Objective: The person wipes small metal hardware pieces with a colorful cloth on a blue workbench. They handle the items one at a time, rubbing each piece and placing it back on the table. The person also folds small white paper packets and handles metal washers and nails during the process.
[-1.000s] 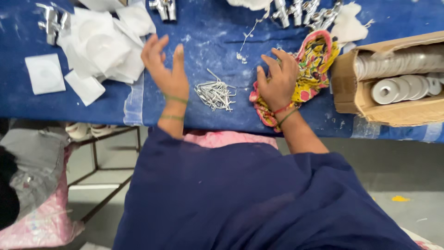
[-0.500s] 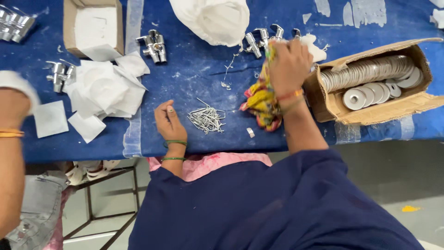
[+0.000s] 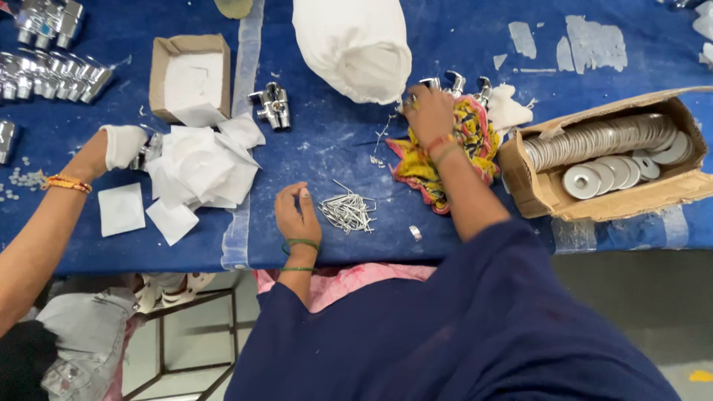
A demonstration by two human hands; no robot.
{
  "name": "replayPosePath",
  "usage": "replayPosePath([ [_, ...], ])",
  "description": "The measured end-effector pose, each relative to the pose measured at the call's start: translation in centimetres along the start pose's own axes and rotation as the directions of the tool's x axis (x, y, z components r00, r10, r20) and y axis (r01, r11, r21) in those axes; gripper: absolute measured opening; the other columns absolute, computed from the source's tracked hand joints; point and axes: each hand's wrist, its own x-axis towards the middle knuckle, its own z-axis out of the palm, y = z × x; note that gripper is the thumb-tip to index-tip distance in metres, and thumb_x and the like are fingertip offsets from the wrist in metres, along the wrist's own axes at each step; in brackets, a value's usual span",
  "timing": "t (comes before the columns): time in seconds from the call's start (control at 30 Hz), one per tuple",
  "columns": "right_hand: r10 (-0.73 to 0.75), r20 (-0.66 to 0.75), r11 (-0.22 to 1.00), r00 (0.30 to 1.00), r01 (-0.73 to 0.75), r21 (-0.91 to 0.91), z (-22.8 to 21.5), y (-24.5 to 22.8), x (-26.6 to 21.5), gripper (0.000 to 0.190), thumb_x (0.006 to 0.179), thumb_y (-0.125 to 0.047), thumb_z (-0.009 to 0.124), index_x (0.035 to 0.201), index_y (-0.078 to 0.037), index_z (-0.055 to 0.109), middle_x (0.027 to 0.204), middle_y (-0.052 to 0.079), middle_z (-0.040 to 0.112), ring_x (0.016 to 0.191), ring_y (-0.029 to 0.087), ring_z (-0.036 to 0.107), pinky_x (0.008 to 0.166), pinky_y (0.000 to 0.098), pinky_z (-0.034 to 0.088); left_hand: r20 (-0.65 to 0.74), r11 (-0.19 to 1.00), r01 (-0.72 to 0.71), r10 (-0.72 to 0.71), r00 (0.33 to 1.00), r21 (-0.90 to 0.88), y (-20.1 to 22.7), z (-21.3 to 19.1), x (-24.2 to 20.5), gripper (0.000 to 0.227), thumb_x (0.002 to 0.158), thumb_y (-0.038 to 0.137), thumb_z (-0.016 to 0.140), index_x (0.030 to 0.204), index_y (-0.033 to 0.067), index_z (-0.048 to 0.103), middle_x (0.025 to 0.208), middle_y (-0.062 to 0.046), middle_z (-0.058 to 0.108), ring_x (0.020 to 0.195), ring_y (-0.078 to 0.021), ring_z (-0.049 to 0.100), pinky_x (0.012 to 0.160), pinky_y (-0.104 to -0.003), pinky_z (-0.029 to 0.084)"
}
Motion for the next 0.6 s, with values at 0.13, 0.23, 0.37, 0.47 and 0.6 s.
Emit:
replayPosePath([
  [0.13, -0.006, -0.097, 0.961, 0.995, 0.033, 0.273, -7.0, -2.4, -5.4, 0.035, 0.085, -0.016, 0.077, 0.118, -0.007, 0.068, 0.110, 0.015, 0.068, 0.107, 0.036, 0.063, 0.094, 0.0458, 0.048, 0.038, 0.999, -0.023, 0.024, 0.999, -0.038, 1.2, 0.0, -0.6, 0.012, 0.099, 0.015, 0.065, 0.105, 0.0048, 0.069, 0.111, -0.014, 0.070, 0.108, -0.0317, 0.065, 0.099, -0.041, 0.050],
  [0.23, -0.039, -0.067, 0.940, 0.997, 0.059, 0.336, -13.3, -4.9, -8.7, 0.035, 0.086, -0.012, 0.073, 0.121, -0.005, 0.067, 0.111, 0.015, 0.068, 0.108, 0.035, 0.063, 0.096, 0.0448, 0.048, 0.189, 0.990, -0.027, 0.053, 0.981, -0.140, 3.5, 2.1, -1.0, 0.024, 0.093, 0.017, 0.072, 0.115, 0.0065, 0.071, 0.119, -0.014, 0.071, 0.114, -0.0309, 0.065, 0.103, -0.040, 0.049],
  [0.37, -0.190, -0.046, 0.929, 0.981, 0.195, 0.314, -17.4, -8.7, -11.4, 0.037, 0.087, -0.008, 0.072, 0.123, -0.004, 0.067, 0.116, 0.016, 0.068, 0.113, 0.037, 0.063, 0.100, 0.0461, 0.047, 0.726, 0.501, 0.670, -0.112, 0.678, -0.548, 8.8, 9.8, -2.7, 0.047, 0.098, 0.034, 0.065, 0.137, 0.0105, 0.055, 0.120, -0.001, 0.066, 0.106, -0.0119, 0.062, 0.092, -0.027, 0.051],
  [0.47, -0.090, -0.064, 0.945, 0.994, 0.106, 0.310, -17.3, -11.0, -12.6, 0.040, 0.091, -0.001, 0.063, 0.130, -0.004, 0.067, 0.121, 0.016, 0.068, 0.118, 0.036, 0.064, 0.106, 0.0450, 0.048, 0.778, 0.289, 0.814, -0.259, 0.573, -0.504, 11.8, 13.4, -3.8, 0.041, 0.102, 0.036, 0.068, 0.124, 0.0012, 0.066, 0.109, -0.004, 0.067, 0.096, -0.0113, 0.061, 0.083, -0.029, 0.052],
  [0.6, -0.055, -0.088, 0.839, 0.995, 0.094, 0.536, -17.1, -9.3, -14.0, 0.060, 0.083, -0.013, 0.073, 0.136, 0.005, 0.052, 0.126, 0.024, 0.056, 0.115, 0.040, 0.058, 0.101, 0.0466, 0.044, 0.799, -0.036, 0.854, -0.377, 0.469, -0.518, 11.8, 13.8, -2.8, 0.040, 0.098, 0.041, 0.062, 0.117, 0.0059, 0.067, 0.103, -0.005, 0.073, 0.088, -0.0135, 0.069, 0.076, -0.030, 0.057],
])
